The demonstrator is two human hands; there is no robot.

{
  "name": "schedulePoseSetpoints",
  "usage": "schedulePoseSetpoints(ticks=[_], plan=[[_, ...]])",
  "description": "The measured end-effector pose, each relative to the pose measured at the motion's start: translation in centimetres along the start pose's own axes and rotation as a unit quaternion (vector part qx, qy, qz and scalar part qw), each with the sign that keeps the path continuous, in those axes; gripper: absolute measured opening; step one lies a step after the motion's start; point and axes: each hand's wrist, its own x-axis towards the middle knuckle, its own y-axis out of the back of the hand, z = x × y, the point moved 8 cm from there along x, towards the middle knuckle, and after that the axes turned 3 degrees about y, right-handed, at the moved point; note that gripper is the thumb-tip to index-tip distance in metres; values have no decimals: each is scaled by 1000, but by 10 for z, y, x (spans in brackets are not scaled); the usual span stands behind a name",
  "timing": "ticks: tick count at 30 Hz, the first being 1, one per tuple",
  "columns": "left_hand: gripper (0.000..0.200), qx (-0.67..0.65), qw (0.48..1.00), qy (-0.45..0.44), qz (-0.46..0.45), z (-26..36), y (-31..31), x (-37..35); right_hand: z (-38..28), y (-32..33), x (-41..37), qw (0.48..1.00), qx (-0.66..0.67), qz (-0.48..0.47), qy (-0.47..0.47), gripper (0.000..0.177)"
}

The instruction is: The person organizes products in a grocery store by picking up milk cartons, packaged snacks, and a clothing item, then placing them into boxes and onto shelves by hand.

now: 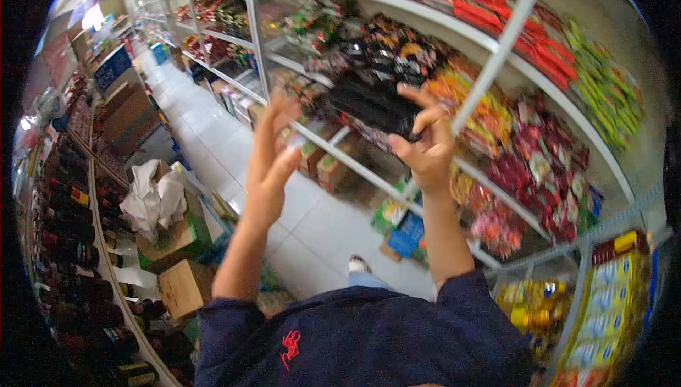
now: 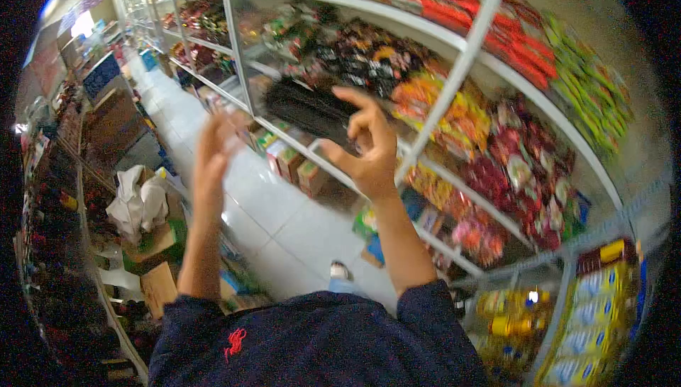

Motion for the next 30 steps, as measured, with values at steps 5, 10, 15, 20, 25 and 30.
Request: schedulePoseSetpoints(ticks=[5, 10, 15, 20, 25, 30], plan=[[42, 37, 917, 388, 88, -260, 32, -35, 235, 25, 9, 975, -216, 11, -49, 30], [42, 81, 933, 349, 40, -328, 6, 40, 331, 28, 16, 938, -334, -26, -89, 25], [47, 61, 952, 293, 70, -400, 29, 160, 383, 36, 8, 903, -402, 20, -152, 19], [50, 336, 937, 27, -91, -462, -1, 292, 381, 35, 8, 861, -472, 80, -171, 18], [42, 483, 848, -72, -208, -556, 2, 338, 346, -20, 18, 825, -526, 143, -152, 23], [35, 508, 829, -79, -219, -579, 82, 367, 377, -100, 30, 867, -454, 88, -187, 17]])
